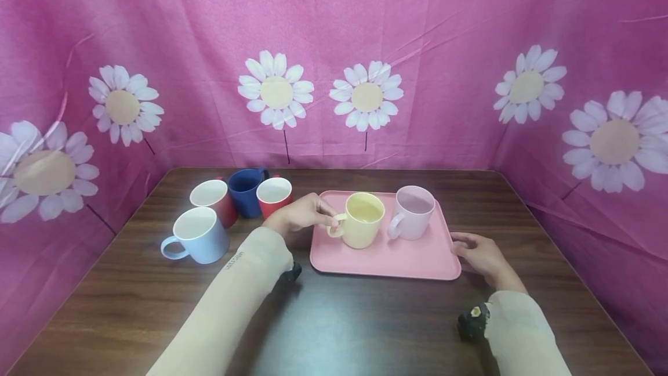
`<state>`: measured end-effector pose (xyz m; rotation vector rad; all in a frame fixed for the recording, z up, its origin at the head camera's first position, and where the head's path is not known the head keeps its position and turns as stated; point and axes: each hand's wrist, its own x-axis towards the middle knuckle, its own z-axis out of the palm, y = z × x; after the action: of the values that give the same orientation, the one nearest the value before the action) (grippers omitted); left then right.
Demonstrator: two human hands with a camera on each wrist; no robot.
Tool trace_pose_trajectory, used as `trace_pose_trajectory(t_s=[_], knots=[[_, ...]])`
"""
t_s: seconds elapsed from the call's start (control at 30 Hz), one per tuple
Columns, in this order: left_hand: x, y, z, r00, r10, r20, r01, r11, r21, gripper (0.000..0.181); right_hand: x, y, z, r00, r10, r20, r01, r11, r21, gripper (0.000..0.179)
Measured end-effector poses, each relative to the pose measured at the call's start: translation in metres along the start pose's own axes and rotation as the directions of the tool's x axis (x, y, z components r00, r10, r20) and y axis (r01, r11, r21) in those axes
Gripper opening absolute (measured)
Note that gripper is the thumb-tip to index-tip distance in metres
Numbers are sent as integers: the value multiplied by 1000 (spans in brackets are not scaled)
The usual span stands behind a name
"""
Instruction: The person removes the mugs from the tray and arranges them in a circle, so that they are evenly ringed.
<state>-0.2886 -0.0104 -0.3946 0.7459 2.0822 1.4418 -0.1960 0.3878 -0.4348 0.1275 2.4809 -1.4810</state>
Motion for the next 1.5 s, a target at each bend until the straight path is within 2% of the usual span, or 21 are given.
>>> trace_pose_trajectory(t_s=[0.23,0.5,0.73,1.0,1.2,1.5], knots=[[-8,3,-11,992,51,117,-52,999,6,19,-1,-2,0,1000,9,2,-9,1000,-26,54],[-16,5,-14,984,59,169,-53,998,-41,21,0,-1,-1,1000,6,2,-6,999,-33,55],[-28,2,-15,968,129,217,-119,991,-58,20,0,-1,0,1000,9,2,-9,999,-34,55],[-50,-4,-16,949,213,233,-202,977,-68,20,0,-3,0,1000,14,0,-14,999,-39,54],[-71,-13,-20,925,275,262,-255,961,-108,18,-1,-5,0,1000,7,-4,-7,999,-33,54],[-101,-23,-29,928,302,218,-300,953,-42,16,-1,-3,1,1000,7,-4,-7,1000,-18,54]])
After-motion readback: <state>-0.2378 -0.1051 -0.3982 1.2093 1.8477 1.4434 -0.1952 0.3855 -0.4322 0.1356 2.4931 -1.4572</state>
